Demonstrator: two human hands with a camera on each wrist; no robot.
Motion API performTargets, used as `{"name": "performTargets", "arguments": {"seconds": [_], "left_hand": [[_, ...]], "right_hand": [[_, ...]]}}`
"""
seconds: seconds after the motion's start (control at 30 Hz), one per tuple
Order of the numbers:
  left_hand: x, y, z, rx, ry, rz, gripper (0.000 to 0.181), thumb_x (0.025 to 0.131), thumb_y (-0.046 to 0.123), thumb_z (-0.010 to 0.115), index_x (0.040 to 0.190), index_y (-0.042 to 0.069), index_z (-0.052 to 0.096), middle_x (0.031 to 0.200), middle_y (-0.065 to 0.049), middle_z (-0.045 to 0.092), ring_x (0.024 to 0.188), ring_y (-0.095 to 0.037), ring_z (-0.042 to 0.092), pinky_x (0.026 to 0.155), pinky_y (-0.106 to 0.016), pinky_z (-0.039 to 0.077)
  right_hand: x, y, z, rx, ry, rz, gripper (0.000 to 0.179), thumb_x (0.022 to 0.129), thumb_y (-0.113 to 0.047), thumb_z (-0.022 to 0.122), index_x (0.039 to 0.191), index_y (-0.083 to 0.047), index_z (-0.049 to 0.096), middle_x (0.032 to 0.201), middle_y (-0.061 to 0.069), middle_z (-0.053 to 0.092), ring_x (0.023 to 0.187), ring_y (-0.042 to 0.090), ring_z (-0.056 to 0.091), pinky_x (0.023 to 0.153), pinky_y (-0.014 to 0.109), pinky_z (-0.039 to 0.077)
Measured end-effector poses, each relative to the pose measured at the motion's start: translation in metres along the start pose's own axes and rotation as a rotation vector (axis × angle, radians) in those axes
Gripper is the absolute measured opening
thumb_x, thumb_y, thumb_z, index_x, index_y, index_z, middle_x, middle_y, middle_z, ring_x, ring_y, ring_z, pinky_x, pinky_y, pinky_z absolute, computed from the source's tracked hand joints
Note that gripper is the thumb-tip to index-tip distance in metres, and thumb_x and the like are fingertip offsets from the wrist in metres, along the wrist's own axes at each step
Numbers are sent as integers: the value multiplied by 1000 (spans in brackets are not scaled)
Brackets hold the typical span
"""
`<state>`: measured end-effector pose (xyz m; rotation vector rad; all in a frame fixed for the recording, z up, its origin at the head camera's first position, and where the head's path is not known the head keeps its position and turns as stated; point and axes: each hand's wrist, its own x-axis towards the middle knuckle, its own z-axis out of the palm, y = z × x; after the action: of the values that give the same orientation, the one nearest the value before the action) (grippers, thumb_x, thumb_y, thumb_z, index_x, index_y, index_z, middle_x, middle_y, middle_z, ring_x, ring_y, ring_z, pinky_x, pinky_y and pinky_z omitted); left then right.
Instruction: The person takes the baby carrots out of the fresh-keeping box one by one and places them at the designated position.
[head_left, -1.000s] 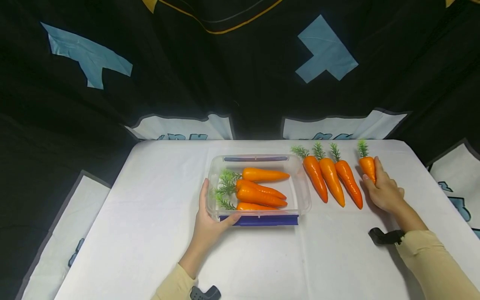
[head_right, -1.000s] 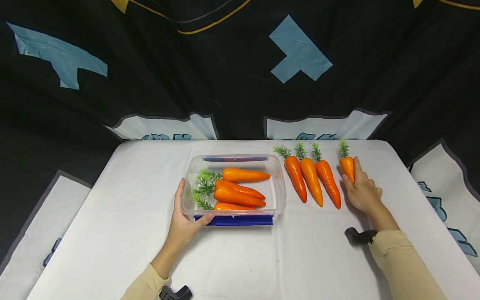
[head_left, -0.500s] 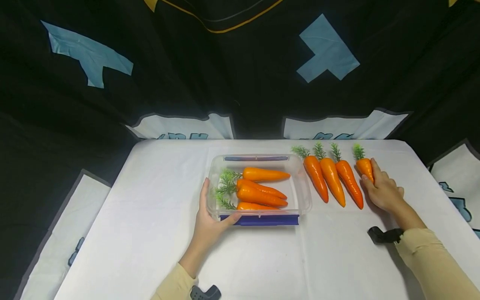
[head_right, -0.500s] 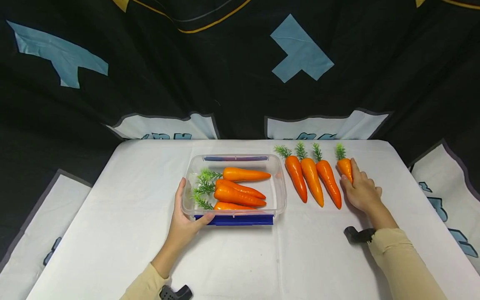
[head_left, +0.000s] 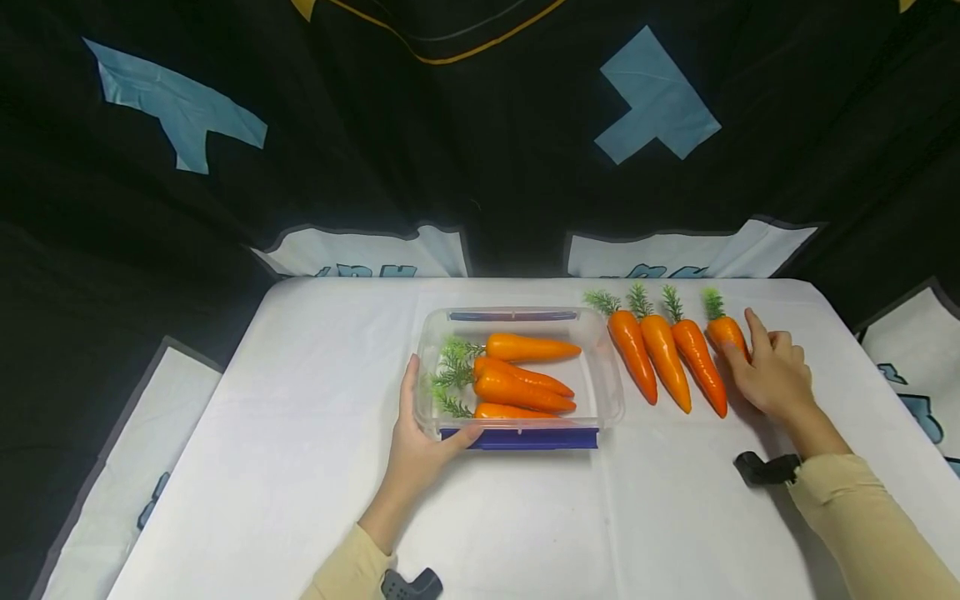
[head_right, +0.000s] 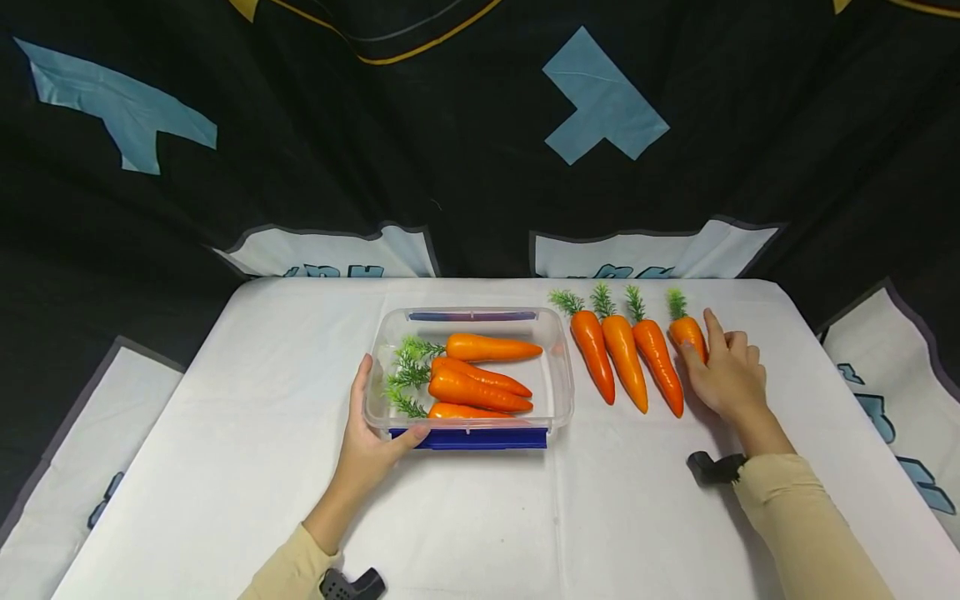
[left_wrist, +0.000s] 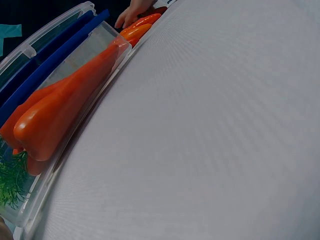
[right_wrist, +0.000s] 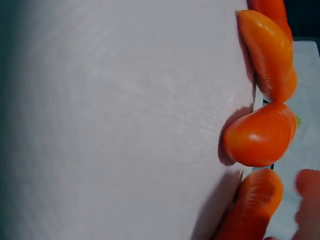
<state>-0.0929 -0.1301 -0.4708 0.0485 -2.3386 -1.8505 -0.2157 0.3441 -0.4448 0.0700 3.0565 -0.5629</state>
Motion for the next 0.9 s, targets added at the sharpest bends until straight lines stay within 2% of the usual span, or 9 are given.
{"name": "performTargets", "arguments": {"seconds": [0.13, 0.27, 0.47, 0.53, 0.73, 0.9], "left_hand": [[0, 0, 0, -1, 0, 1, 120, 72, 30, 89, 159, 38, 7, 167, 2, 12, 153, -28, 18, 119, -66, 21], [1, -1, 0, 4, 2, 1, 120, 72, 30, 90, 157, 43, 7, 167, 6, 12, 153, -27, 17, 119, -65, 20], [0, 1, -1, -3, 0, 14, 120, 72, 28, 90, 157, 45, 7, 167, 8, 12, 154, -27, 15, 119, -66, 19], [0, 1, -1, -5, 1, 16, 120, 71, 27, 90, 157, 44, 8, 167, 9, 11, 154, -27, 14, 120, -66, 19], [0, 0, -1, -5, 1, 19, 120, 72, 28, 90, 158, 41, 8, 167, 9, 11, 154, -27, 14, 119, -66, 19], [1, -1, -1, -7, -3, 15, 120, 72, 29, 89, 159, 39, 7, 167, 9, 11, 154, -27, 14, 119, -66, 18]], "right_hand": [[0, -20, -5, 50, 68, -40, 73, 104, -48, 32, 161, -14, 2, 136, 40, 26, 116, 56, 28, 89, 68, 31], [-4, -50, -10, 117, 133, -134, 69, 104, -40, 39, 161, -17, 8, 138, 38, 30, 118, 54, 29, 92, 69, 27], [-14, -101, -13, 186, 196, -300, 68, 103, -39, 47, 160, -22, 15, 134, 29, 40, 115, 46, 33, 90, 61, 28], [-18, -118, -13, 199, 203, -349, 69, 102, -38, 49, 160, -23, 16, 133, 26, 42, 114, 43, 34, 91, 58, 29], [-27, -162, -5, 192, 206, -510, 71, 98, -36, 56, 159, -27, 20, 136, 21, 47, 118, 38, 39, 98, 59, 32], [-32, -191, 6, 181, 118, -624, 70, 98, -39, 58, 158, -27, 24, 132, 14, 52, 118, 31, 44, 102, 57, 35]]}}
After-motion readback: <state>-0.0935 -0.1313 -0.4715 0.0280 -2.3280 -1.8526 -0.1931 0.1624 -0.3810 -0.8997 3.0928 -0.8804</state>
